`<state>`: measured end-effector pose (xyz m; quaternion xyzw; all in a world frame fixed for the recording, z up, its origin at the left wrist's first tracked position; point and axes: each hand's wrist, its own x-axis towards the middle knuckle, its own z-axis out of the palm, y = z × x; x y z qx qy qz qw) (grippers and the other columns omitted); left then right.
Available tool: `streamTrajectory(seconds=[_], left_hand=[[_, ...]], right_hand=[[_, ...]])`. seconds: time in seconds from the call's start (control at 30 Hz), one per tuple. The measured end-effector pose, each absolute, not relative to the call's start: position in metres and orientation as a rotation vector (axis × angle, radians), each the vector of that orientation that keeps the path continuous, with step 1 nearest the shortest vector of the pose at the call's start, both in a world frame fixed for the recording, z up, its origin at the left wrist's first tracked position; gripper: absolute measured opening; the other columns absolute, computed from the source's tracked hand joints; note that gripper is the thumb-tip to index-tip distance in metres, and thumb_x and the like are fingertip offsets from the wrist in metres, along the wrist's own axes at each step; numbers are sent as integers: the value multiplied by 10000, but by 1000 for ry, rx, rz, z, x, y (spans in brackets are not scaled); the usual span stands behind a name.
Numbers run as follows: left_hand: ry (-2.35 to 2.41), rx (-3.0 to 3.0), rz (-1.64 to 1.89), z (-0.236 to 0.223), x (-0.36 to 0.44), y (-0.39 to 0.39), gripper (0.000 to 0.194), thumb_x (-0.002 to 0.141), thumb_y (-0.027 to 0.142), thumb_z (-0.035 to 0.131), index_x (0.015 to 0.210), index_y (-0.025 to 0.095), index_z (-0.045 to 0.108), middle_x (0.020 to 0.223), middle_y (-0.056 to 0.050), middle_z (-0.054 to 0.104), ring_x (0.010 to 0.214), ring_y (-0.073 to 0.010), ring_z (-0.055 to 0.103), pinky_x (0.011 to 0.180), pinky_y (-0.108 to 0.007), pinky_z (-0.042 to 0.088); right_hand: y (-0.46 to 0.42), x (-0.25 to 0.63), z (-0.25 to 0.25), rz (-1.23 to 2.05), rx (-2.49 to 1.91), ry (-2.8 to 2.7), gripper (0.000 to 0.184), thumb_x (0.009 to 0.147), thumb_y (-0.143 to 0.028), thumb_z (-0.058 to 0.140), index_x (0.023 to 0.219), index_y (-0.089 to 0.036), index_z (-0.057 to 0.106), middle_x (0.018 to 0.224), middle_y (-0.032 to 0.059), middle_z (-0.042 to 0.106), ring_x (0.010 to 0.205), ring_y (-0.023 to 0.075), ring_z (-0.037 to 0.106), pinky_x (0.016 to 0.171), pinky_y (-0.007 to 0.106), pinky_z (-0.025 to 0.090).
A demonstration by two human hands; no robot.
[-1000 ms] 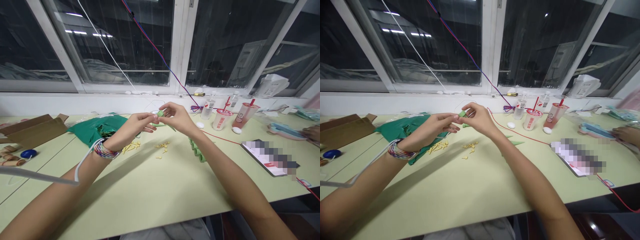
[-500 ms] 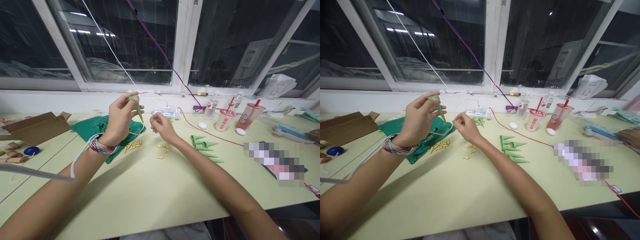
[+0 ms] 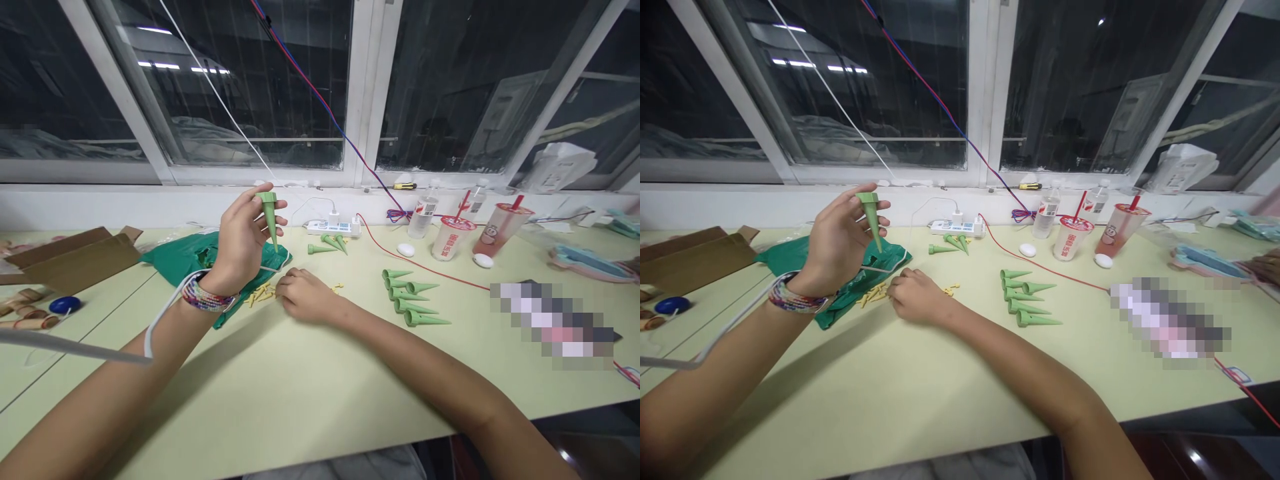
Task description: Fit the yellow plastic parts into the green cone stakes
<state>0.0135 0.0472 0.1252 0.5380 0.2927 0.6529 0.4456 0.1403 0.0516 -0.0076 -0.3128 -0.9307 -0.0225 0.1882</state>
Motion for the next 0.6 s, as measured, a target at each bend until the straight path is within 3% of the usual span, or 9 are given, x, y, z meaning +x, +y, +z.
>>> streamTrajectory(seconds=[0.43,0.6], left_hand=[[761,1263,1550,122,16,47,281,998,264,524,1160,186,740,907,-87,757,679,-177,646,621,-300,509],[767,1293,1556,122,16,48,251,982,309,569,1101,193,757,892,-89,753,664,-180,634,599,-302,493]], right_hand=[[62,143,-17,-120,-1049,-2608,282,1055,-206,487,1058,-193,769,996,97,705,985,259,582,876,365,443],[64,144,-16,-147,-1072,-2618,268,1054,-193,473,1053,-195,741,999,101,696,969,259,604,831,370,447]])
